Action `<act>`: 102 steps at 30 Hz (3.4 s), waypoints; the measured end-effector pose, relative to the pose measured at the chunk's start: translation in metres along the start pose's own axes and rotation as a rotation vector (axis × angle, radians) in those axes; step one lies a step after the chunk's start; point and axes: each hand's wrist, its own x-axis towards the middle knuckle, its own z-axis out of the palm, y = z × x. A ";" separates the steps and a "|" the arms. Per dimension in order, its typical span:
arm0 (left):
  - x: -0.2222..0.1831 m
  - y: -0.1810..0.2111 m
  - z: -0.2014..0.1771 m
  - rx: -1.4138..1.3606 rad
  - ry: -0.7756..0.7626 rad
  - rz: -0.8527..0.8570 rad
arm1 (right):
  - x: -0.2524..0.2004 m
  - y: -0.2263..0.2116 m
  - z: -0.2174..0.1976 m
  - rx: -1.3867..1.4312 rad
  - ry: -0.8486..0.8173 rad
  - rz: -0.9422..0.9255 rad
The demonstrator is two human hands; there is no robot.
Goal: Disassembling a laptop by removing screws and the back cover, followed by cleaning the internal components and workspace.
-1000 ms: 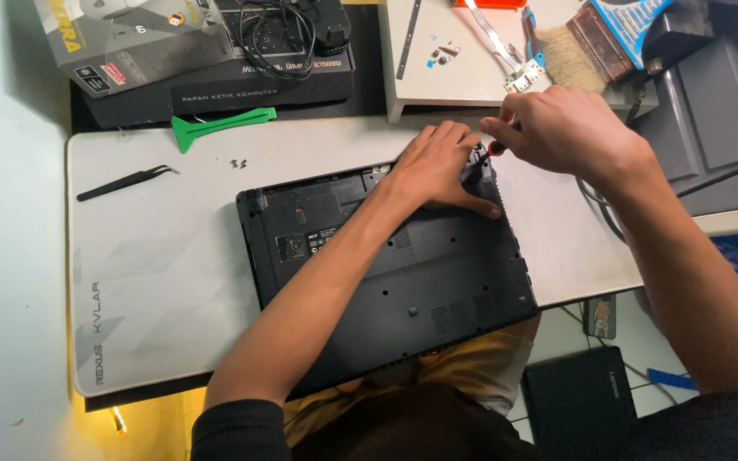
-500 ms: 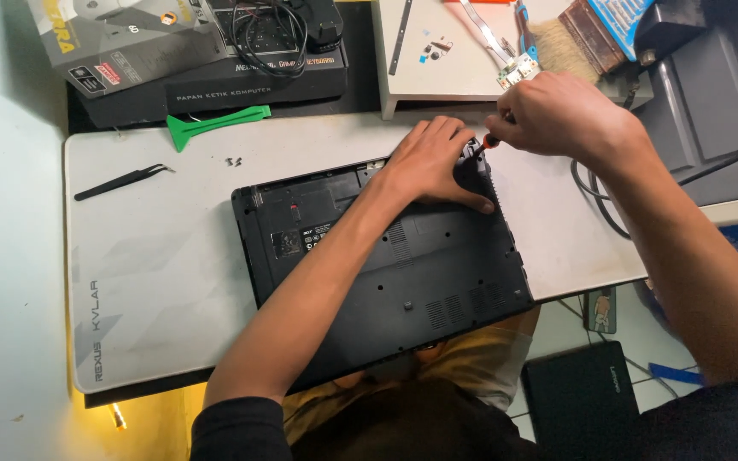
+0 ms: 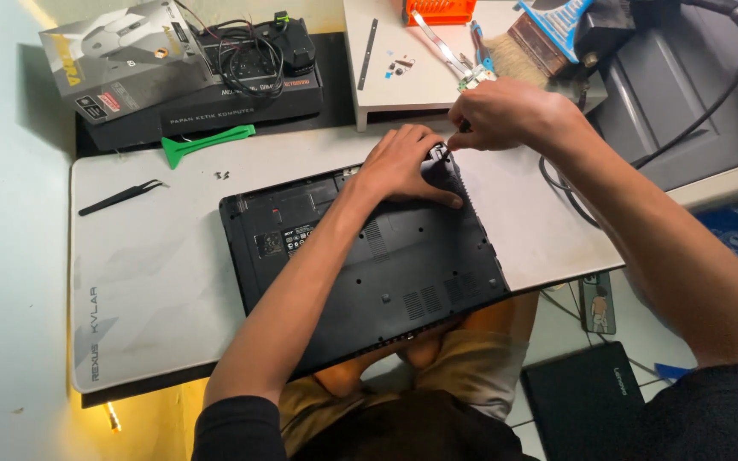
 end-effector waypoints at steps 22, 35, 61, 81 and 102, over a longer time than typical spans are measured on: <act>-0.001 0.006 -0.009 0.015 -0.092 -0.035 | -0.013 -0.011 -0.006 0.010 0.000 0.022; 0.009 -0.005 -0.003 -0.543 0.214 0.057 | -0.023 -0.036 -0.022 0.140 0.073 0.025; 0.039 -0.001 -0.010 -0.580 0.001 0.108 | -0.005 0.000 0.032 0.220 0.303 0.100; 0.030 0.000 -0.022 -0.985 0.050 -0.116 | -0.006 -0.007 0.036 -0.091 0.286 0.239; 0.027 0.007 -0.018 -0.698 0.118 -0.157 | -0.010 0.005 0.036 0.218 0.418 -0.206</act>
